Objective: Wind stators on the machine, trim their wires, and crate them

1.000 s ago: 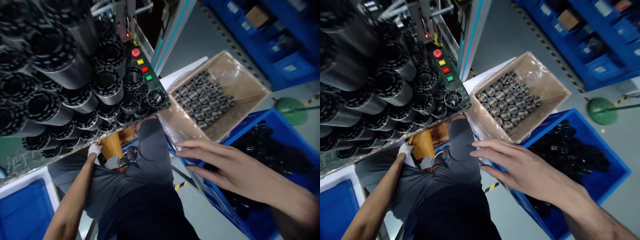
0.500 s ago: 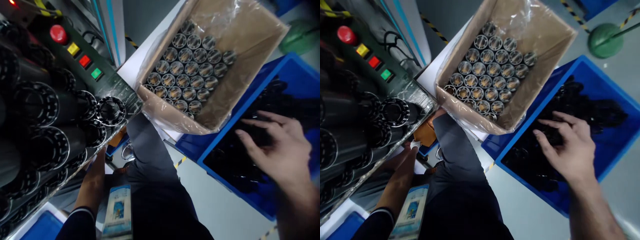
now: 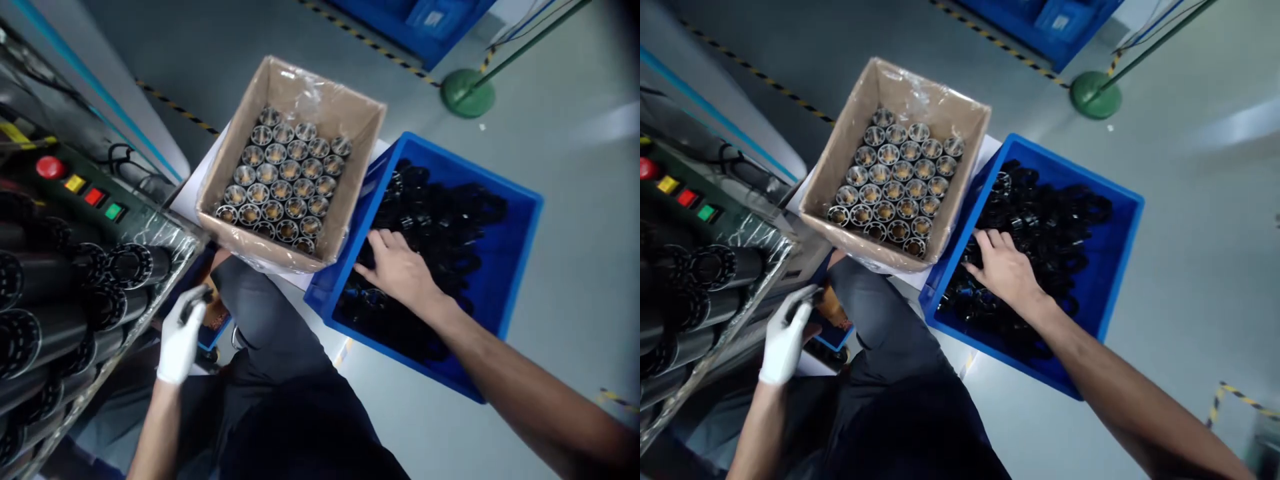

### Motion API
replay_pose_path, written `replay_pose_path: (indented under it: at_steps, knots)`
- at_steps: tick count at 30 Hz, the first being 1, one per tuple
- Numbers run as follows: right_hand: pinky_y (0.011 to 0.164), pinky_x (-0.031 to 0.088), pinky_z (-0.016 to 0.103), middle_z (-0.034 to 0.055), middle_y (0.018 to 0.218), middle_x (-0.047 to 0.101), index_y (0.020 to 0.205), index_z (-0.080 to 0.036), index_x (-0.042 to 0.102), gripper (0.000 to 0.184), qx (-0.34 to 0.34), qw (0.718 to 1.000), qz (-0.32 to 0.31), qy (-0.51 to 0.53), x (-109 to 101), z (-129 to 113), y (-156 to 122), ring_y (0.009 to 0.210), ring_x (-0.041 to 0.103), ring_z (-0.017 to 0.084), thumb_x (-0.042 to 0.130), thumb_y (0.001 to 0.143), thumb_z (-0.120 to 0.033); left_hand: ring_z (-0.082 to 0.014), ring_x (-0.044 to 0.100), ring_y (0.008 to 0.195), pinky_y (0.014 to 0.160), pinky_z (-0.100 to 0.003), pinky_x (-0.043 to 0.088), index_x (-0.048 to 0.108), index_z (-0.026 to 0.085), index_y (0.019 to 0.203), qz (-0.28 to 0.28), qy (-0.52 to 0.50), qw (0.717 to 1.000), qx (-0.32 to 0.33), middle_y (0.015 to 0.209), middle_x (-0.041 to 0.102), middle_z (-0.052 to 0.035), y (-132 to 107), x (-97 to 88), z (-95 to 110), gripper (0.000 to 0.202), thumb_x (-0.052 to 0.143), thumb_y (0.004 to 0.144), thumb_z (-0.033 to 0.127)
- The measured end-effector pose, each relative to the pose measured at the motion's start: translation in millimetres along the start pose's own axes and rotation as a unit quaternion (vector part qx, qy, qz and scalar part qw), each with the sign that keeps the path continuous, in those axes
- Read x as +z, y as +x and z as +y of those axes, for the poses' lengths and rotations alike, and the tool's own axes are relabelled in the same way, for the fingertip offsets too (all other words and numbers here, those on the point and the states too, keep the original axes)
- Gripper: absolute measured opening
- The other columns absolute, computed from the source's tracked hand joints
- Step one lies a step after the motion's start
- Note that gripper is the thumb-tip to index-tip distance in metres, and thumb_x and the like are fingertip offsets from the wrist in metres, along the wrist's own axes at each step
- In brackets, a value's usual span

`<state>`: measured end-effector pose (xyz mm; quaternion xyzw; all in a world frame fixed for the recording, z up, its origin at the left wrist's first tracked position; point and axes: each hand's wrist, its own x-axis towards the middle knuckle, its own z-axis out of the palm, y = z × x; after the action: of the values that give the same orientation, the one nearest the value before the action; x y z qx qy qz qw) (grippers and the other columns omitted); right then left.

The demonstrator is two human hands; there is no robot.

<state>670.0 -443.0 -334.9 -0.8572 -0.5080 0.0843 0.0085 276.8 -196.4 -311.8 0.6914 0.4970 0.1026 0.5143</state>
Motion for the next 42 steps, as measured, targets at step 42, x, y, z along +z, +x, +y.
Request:
replay_pose_path:
  at_steps: [42]
  knots:
    - [0.101, 0.070, 0.049, 0.0119, 0.143, 0.075, 0.145, -0.019, 0.072, 0.041, 0.137, 0.821, 0.030, 0.554, -60.7, 8.6, 9.1, 0.120, 0.077, 0.027, 0.079, 0.112, -0.044, -0.0337, 0.084, 0.111, 0.080, -0.044, 0.070, 0.071, 0.018, 0.131, -0.157, -0.307, 0.935, 0.083, 0.138, 0.081, -0.0199, -76.3, 37.2, 189.9, 0.047, 0.064, 0.098, 0.051]
